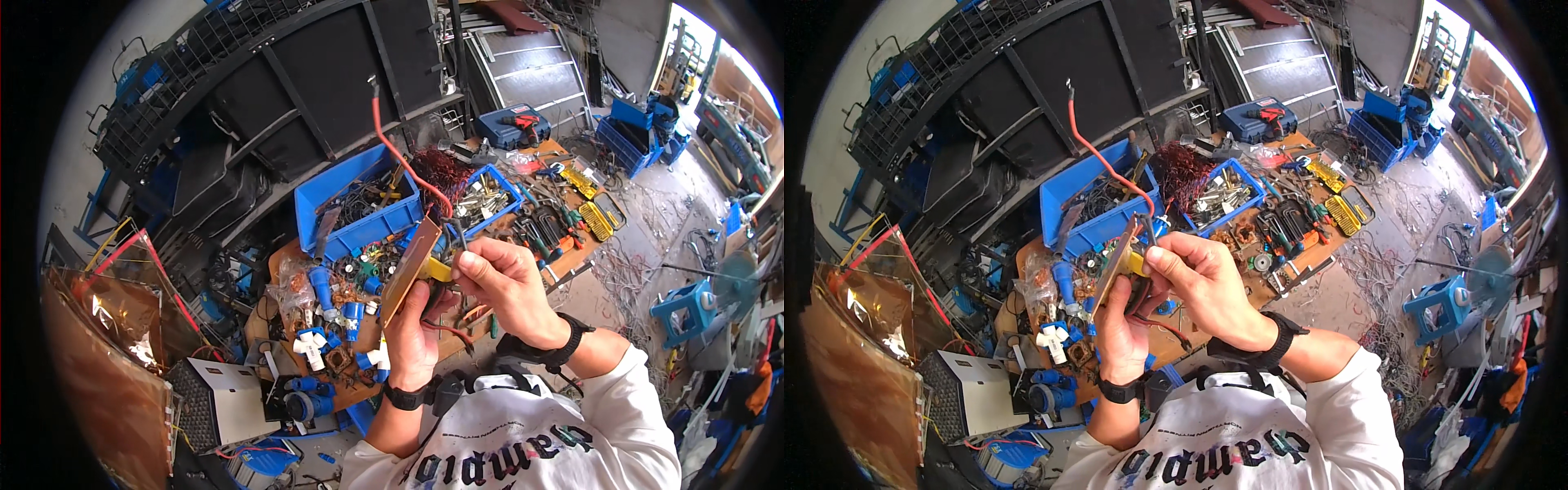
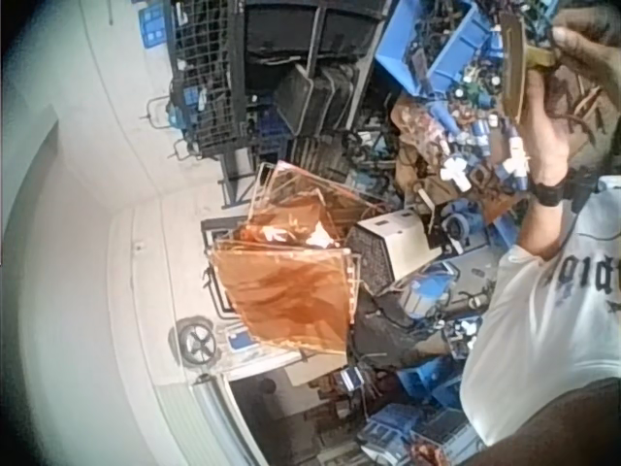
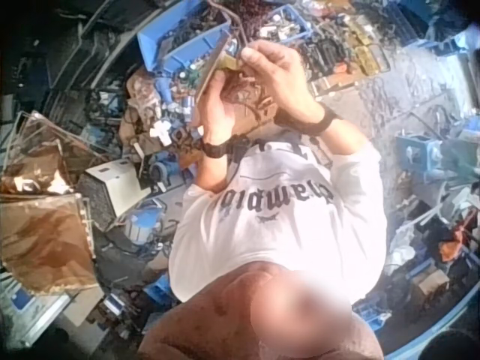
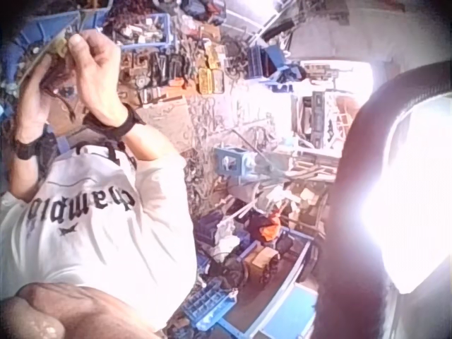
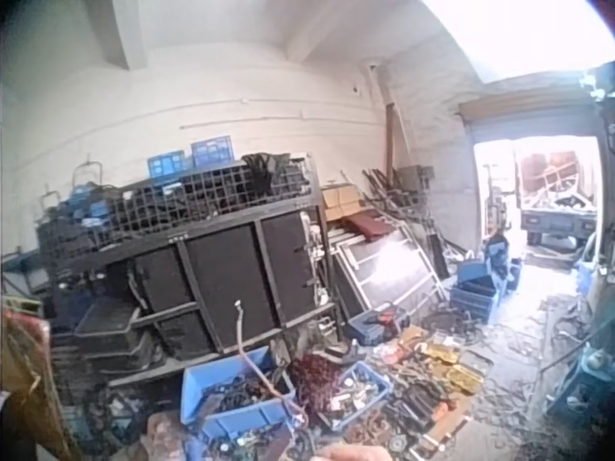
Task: The person uses pliers to strip the insulation from a red wire and then wraps the exposed end around a terminal on a small wooden board with a yellow component. They continue to manipulate and adjust the wires and the component throughout the clip.
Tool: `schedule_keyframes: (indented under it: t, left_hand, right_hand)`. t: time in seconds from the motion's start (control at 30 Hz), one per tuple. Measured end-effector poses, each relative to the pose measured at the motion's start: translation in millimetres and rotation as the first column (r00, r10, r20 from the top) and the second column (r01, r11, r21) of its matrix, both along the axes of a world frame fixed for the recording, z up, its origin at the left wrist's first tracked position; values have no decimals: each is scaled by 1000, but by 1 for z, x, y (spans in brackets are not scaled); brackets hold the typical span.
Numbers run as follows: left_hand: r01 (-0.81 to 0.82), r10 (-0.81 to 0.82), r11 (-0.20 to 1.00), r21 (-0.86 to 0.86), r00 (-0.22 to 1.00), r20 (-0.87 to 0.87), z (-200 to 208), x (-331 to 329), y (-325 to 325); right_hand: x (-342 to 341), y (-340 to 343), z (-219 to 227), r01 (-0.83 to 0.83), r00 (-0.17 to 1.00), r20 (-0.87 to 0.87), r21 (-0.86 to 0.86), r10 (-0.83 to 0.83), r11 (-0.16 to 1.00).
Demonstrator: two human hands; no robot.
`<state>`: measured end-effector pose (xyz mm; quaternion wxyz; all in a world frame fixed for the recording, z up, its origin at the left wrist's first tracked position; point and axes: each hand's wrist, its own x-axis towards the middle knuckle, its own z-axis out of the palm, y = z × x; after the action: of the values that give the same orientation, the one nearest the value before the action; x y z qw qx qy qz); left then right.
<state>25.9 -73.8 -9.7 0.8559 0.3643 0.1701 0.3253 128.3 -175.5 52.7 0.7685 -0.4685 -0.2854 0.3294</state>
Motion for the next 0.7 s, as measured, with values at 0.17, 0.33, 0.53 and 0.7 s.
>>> schedule_keyframes:
  t: [0.17, 0.33, 0.53, 0.7]
  left_hand:
    - [-60, 61, 998, 29, 998, -12, -14, 7, 13]
    - [-95, 102, 991, 93, 992, -72, -21, 0, 22]
    - [-116, 116, 993, -5, 992, -42, -12, 4, 19]
    - [-103, 102, 995, -8, 993, -61, -6, 4, 9]
  right_hand:
    - [4, -16, 18, 59, 995, 75, 0, -59, 998]
    - [25, -11, 13, -26, 999, 29, -86, 29, 996]
    - [6, 1, -20, -59, 998, 7, 115, 59, 992]
    - [-5, 16, -55, 151, 803, 564, 119, -192, 981]
